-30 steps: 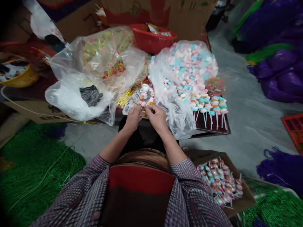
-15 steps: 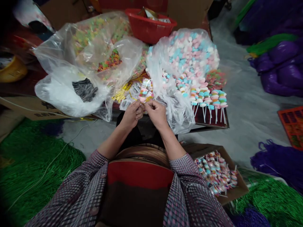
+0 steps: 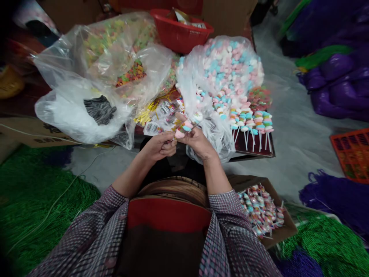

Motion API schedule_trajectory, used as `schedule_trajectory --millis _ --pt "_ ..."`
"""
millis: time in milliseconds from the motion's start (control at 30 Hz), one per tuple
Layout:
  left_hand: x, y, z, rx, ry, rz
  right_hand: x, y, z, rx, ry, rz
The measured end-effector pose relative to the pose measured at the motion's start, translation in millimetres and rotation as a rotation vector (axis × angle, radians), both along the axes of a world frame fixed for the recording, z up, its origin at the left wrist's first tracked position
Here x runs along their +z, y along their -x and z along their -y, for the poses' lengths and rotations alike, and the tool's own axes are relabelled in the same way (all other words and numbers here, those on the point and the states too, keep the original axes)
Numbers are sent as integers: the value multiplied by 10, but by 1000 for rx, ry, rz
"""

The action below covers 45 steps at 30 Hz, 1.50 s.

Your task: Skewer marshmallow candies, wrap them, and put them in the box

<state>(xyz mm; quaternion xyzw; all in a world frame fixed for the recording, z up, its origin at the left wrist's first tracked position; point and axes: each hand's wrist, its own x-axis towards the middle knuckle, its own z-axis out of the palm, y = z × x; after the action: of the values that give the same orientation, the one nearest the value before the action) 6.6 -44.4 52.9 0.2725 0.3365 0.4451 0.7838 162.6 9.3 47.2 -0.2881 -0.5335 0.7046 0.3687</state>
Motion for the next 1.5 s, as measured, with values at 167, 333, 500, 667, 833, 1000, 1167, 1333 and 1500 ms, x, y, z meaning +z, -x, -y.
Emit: schedule_trajectory --millis 167,333,500,667,833,1000,1167,1333,1500 --pt "64 -78 -5 -47 120 64 -90 -94 -96 74 -43 53" --pt "101 -116 -36 105 182 76 -228 6 -106 -203 -117 130" --pt "25 -175 -75 282 122 9 -154 109 -14 -398 -391 329" --pt "-66 -203 -122 592 -66 -420 -36 166 86 -440 -569 480" --pt "-160 -122 -139 660 -277 -750 -100 221 77 -413 -360 376" --pt "-235 -117 -142 605 -249 -628 -90 233 83 -401 -350 330" --pt "-158 -161 -105 616 -375 -769 -2 211 119 -454 -384 391" --pt "-178 -164 -77 617 -395 -877 -9 217 133 -451 -293 352" --pt "-136 -43 -91 494 -486 -497 34 214 140 -341 -175 253"
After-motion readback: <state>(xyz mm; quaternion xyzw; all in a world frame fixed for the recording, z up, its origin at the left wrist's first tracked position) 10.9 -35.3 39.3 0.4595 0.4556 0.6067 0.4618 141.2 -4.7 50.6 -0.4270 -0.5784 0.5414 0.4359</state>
